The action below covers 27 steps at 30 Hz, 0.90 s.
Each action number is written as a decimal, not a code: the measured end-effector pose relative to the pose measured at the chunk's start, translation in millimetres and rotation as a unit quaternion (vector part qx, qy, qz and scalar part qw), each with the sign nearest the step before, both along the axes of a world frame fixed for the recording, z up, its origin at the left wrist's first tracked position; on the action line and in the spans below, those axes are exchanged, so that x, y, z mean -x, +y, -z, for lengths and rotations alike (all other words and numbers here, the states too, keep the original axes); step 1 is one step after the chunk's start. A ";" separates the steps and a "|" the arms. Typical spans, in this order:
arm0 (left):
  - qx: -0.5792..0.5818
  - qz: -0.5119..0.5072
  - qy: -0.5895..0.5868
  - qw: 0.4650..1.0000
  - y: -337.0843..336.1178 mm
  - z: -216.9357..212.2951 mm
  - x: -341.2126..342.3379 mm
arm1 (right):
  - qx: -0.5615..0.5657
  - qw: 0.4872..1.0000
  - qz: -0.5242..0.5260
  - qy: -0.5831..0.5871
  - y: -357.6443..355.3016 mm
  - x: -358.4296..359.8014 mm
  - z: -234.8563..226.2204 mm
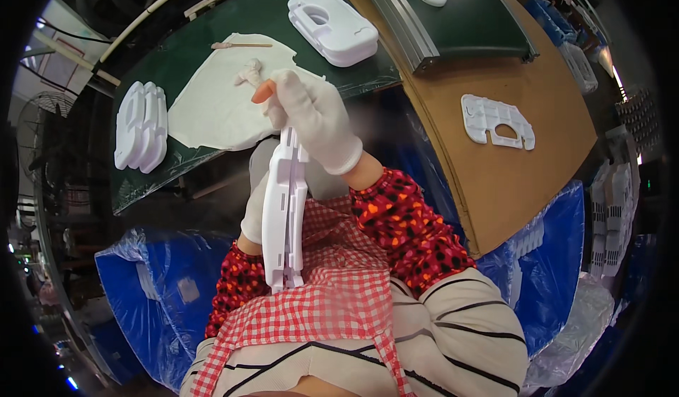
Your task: Wiping down white plastic components with a cloth and stacking them into a bin.
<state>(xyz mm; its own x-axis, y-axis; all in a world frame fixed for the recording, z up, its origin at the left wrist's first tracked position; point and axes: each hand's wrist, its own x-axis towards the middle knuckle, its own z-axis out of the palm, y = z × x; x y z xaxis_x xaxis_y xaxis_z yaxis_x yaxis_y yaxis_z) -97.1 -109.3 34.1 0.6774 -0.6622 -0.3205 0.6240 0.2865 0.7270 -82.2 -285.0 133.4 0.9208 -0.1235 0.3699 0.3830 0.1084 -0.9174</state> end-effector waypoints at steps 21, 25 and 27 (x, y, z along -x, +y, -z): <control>-0.041 0.020 -0.060 0.997 17.1 10.8 1.1 | 0.328 0.931 0.079 -0.136 4.5 -7.1 6.5; -0.064 0.035 -0.056 0.996 24.0 13.6 -0.3 | 0.404 0.889 0.064 -0.205 3.9 -16.7 17.8; -0.128 0.050 -0.288 0.948 27.3 14.4 2.1 | 0.397 0.895 0.057 -0.196 4.0 -17.3 26.2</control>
